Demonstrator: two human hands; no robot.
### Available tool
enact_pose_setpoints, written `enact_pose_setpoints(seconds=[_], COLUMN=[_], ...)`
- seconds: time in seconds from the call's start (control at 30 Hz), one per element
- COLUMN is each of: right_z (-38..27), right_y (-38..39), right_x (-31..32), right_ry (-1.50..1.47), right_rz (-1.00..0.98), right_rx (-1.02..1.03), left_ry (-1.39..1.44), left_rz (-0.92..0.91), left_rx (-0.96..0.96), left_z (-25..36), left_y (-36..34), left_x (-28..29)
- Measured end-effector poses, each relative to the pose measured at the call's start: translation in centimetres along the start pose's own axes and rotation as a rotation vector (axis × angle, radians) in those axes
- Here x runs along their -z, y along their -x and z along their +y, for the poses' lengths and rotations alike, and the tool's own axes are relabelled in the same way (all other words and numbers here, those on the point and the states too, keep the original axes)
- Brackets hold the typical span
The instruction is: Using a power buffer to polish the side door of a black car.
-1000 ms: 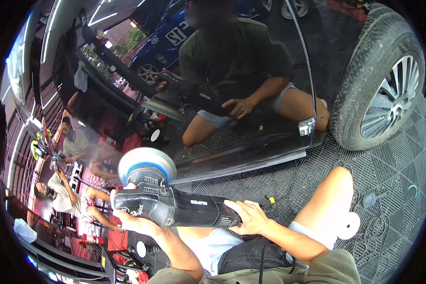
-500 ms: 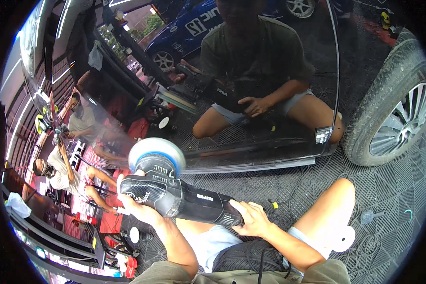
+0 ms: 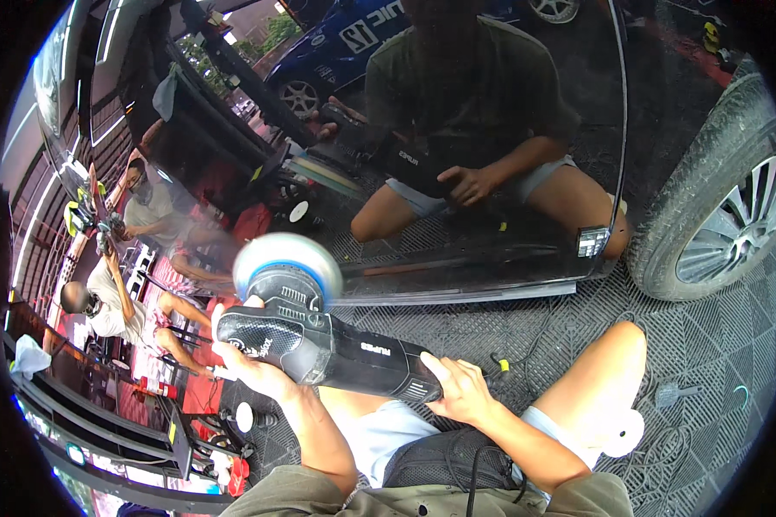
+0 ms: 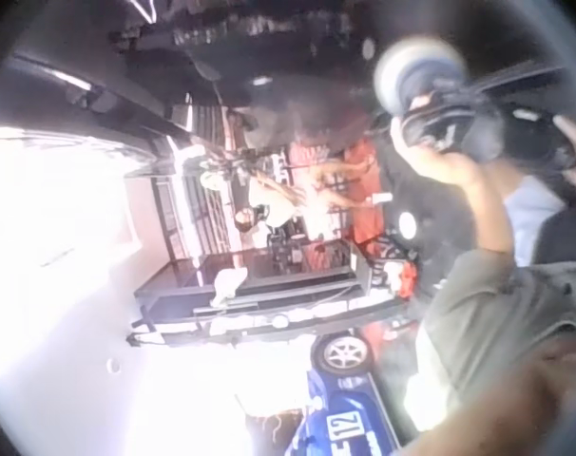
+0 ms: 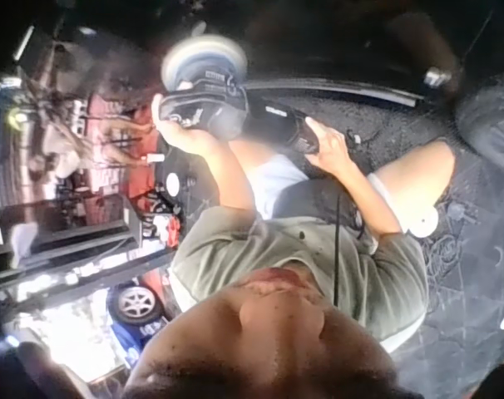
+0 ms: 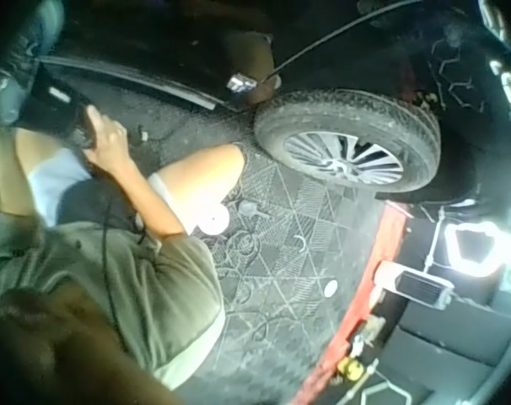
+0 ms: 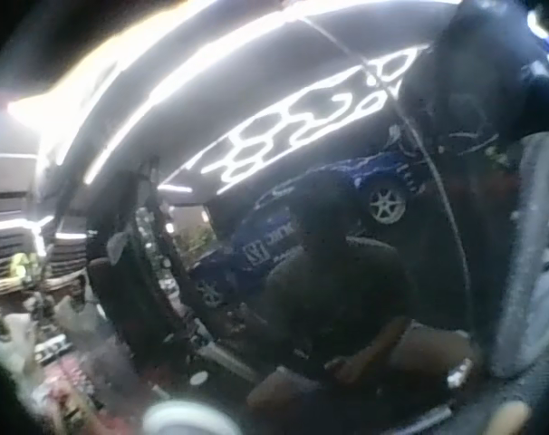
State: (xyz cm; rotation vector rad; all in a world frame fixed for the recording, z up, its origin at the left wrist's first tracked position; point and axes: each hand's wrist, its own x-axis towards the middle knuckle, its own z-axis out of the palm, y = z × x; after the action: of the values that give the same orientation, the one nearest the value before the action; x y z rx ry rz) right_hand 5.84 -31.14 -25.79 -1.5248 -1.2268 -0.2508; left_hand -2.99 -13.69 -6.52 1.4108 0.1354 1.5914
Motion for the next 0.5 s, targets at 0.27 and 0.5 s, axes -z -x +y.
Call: enact_pose_setpoints(seconds=[0.27, 0.5], right_z=[-0.9, -3.0], right_y=[-0.5, -3.9], right_x=[0.1, 4.1], right_ry=[-0.462, -0.451], right_rz=[-0.107, -0.143], right_rx=[-0.427, -0.211], left_ry=[-0.136, -0.113], left_rz=[-0.055, -0.254], left_rx=[-0.085, -0.199], left_z=[0.1, 0.5], left_y=[0.4, -0.6], left_x=[-0.5, -3.5])
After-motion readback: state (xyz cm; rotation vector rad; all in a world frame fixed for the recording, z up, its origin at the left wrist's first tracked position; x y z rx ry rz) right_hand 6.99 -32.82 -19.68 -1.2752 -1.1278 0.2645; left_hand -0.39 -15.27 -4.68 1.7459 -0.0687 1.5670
